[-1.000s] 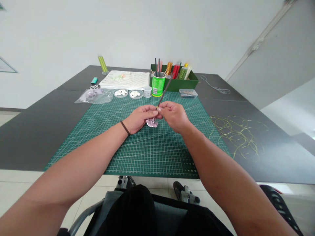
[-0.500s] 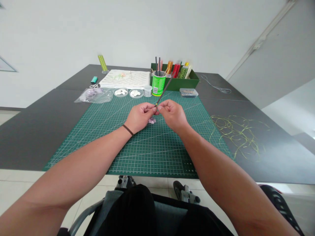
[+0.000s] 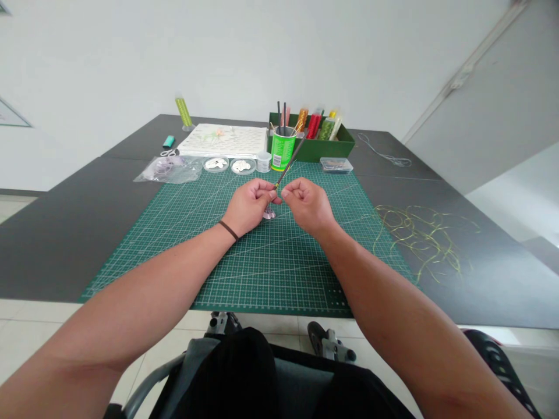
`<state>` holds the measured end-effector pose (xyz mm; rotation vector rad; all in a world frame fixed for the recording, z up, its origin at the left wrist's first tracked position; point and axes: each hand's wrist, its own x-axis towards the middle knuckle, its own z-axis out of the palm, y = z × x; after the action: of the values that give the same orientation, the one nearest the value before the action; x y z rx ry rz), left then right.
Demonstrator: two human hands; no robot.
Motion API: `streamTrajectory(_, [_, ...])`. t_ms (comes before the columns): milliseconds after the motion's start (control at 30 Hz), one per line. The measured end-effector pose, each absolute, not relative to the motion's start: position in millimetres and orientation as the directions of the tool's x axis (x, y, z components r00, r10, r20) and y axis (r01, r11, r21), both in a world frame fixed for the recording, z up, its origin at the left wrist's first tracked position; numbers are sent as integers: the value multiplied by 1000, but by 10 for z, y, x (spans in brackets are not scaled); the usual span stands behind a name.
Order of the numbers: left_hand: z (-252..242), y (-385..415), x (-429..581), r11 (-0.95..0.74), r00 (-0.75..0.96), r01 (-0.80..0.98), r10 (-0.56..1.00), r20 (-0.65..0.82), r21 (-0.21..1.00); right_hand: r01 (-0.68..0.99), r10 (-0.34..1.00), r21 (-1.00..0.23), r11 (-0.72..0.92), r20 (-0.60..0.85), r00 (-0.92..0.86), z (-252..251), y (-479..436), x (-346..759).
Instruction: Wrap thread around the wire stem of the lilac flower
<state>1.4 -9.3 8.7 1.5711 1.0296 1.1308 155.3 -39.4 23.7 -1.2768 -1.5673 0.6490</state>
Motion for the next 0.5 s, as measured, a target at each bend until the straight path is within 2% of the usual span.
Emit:
streamTrajectory(200, [91,-97,12,-209,232,115,956,179,971,425,934,-851,308,356,37,204,-376,1566])
streamTrajectory(500, [30,-68,10,-165,270,24,951,153,986,453,939,-846,281,339,51,202,-348,1589])
